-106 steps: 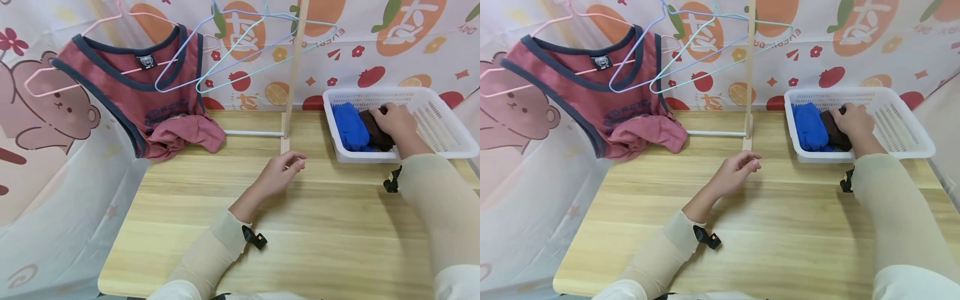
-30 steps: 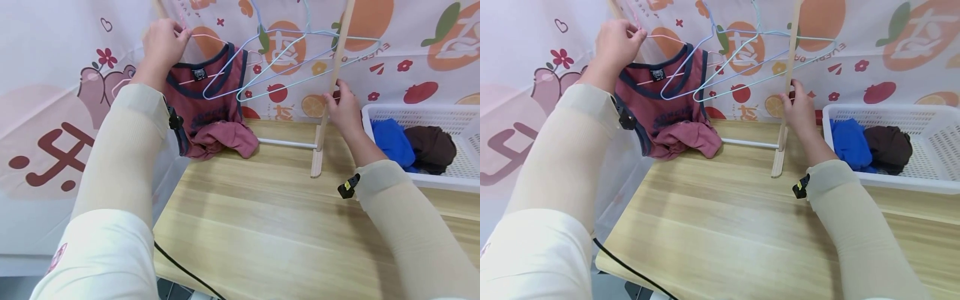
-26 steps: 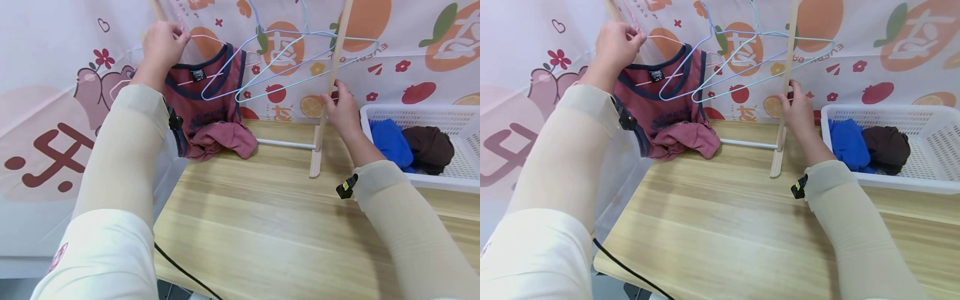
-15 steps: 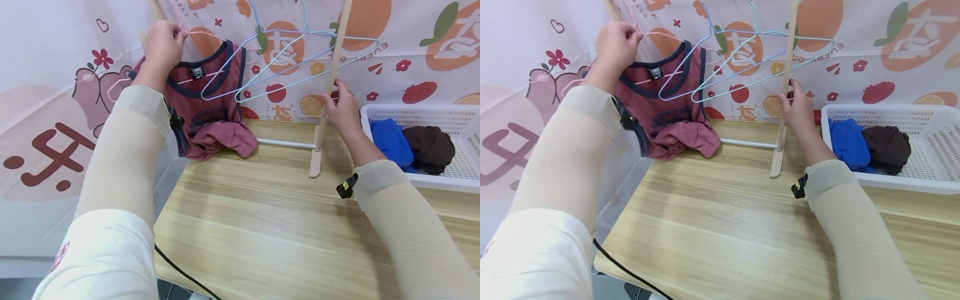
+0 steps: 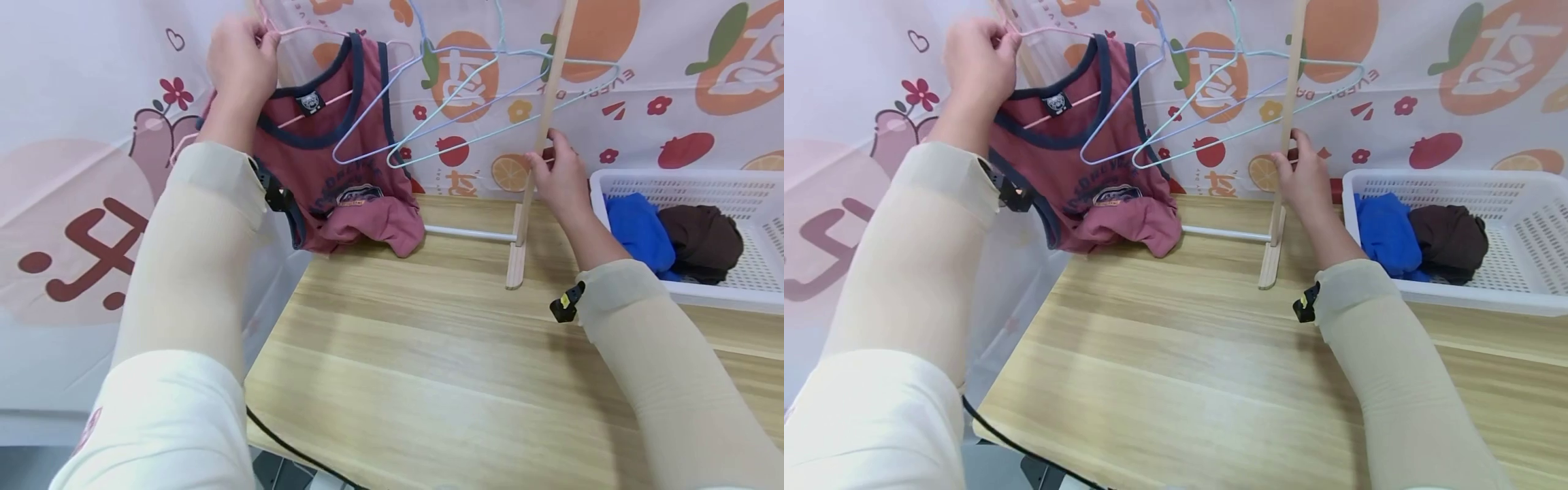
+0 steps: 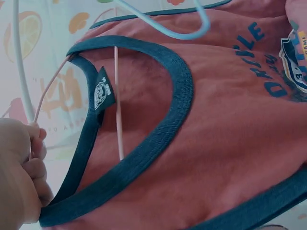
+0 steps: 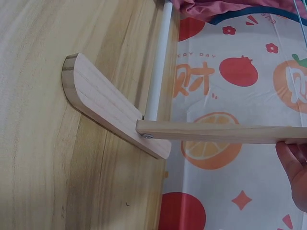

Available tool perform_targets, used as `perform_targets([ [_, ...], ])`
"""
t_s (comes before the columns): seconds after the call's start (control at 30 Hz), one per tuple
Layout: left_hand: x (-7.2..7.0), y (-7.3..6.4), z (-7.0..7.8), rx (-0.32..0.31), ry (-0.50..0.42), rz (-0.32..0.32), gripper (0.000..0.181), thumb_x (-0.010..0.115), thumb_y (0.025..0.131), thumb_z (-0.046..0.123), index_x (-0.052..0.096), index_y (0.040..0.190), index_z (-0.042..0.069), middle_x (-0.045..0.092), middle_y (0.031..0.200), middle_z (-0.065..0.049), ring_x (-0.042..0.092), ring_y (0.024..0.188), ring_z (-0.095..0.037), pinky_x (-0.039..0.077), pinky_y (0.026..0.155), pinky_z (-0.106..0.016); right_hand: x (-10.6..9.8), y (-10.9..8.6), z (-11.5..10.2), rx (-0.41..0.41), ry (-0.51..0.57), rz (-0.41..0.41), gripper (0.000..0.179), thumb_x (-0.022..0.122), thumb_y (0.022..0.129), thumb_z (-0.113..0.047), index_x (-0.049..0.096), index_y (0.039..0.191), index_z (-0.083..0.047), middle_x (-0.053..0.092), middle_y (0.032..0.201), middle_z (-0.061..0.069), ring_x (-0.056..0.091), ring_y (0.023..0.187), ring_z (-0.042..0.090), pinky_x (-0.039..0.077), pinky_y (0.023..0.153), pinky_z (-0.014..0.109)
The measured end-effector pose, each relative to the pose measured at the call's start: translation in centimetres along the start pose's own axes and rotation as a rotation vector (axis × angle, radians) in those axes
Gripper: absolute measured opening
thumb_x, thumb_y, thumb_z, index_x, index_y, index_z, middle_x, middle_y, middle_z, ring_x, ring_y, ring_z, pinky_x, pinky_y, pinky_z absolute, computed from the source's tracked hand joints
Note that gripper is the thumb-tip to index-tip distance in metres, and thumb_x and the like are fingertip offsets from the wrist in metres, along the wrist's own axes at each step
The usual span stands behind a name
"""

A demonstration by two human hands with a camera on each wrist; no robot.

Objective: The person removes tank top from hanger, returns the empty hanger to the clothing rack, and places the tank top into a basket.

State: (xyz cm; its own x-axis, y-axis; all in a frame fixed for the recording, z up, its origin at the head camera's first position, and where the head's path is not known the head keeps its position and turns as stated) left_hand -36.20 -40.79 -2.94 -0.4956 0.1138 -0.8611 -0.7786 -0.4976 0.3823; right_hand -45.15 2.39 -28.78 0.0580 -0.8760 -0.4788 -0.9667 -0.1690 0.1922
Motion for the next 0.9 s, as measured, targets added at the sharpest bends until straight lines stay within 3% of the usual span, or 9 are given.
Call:
perform_targets([
  [0.17, 1.6, -1.4, -1.4, 0.064, -0.072, -0.047, 0.040, 0.050, 0.099, 0.048, 0.071, 0.119, 0.020, 0.048, 0.071, 0.021, 0.042, 0.069, -0.001, 0.033, 0.068, -0.023, -0.1, 0.4, 0.4, 0.025, 0.021, -0.023, 0.060, 0.047, 0.100, -0.047, 0.028, 0.154, -0.029, 0.056, 0.126, 0.012, 0.057, 0.112, 0.024, 0.050, 0.100, 0.041],
  [0.4, 5.2, -4.0, -3.0, 0.181, -0.204, -0.132, 0.035, 0.059, 0.096, 0.040, 0.074, 0.109, 0.012, 0.051, 0.060, 0.015, 0.043, 0.061, -0.009, 0.033, 0.057, -0.027, -0.9, 0.6, 1.4, 0.055, 0.033, -0.017, 0.060, 0.047, 0.100, -0.047, 0.026, 0.154, -0.034, 0.054, 0.129, 0.011, 0.056, 0.114, 0.023, 0.048, 0.102, 0.039],
  [0.57, 7.8, -6.0, -4.1, 0.231, -0.206, -0.206, 0.033, 0.058, 0.097, 0.040, 0.073, 0.106, 0.012, 0.050, 0.058, 0.013, 0.042, 0.059, -0.011, 0.032, 0.053, -0.027, -1.5, 0.7, 2.0, 0.066, 0.056, -0.012, 0.058, 0.049, 0.100, -0.045, 0.028, 0.153, -0.034, 0.054, 0.130, 0.012, 0.056, 0.113, 0.023, 0.049, 0.101, 0.039],
  [0.77, 10.6, -8.5, -5.5, 0.239, -0.169, -0.268, 0.034, 0.058, 0.097, 0.040, 0.075, 0.107, 0.013, 0.056, 0.065, 0.008, 0.045, 0.061, -0.013, 0.035, 0.053, -0.027, -2.1, 1.2, 2.6, 0.109, 0.120, -0.018, 0.058, 0.055, 0.098, -0.042, 0.033, 0.151, -0.033, 0.055, 0.129, 0.012, 0.057, 0.112, 0.021, 0.051, 0.098, 0.039],
  [0.9, 11.8, -10.6, -5.5, 0.288, -0.175, -0.263, 0.031, 0.058, 0.098, 0.037, 0.076, 0.106, 0.012, 0.064, 0.076, -0.003, 0.047, 0.066, -0.018, 0.036, 0.056, -0.028, -2.3, 1.3, 3.1, 0.141, 0.169, -0.049, 0.070, 0.059, 0.096, -0.042, 0.022, 0.155, -0.036, 0.049, 0.144, 0.013, 0.054, 0.127, 0.025, 0.047, 0.103, 0.041],
])
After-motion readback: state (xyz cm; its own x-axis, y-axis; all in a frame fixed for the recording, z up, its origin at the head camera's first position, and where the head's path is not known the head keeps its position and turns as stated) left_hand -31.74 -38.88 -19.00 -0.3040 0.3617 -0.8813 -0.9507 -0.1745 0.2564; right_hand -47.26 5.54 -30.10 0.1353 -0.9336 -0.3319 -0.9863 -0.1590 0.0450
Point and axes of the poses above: each hand's wrist, its own y-axis towards the middle knuckle, its own x-axis out of the palm, z = x × y, the point moved 9 cm from there along y, towards the middle knuckle
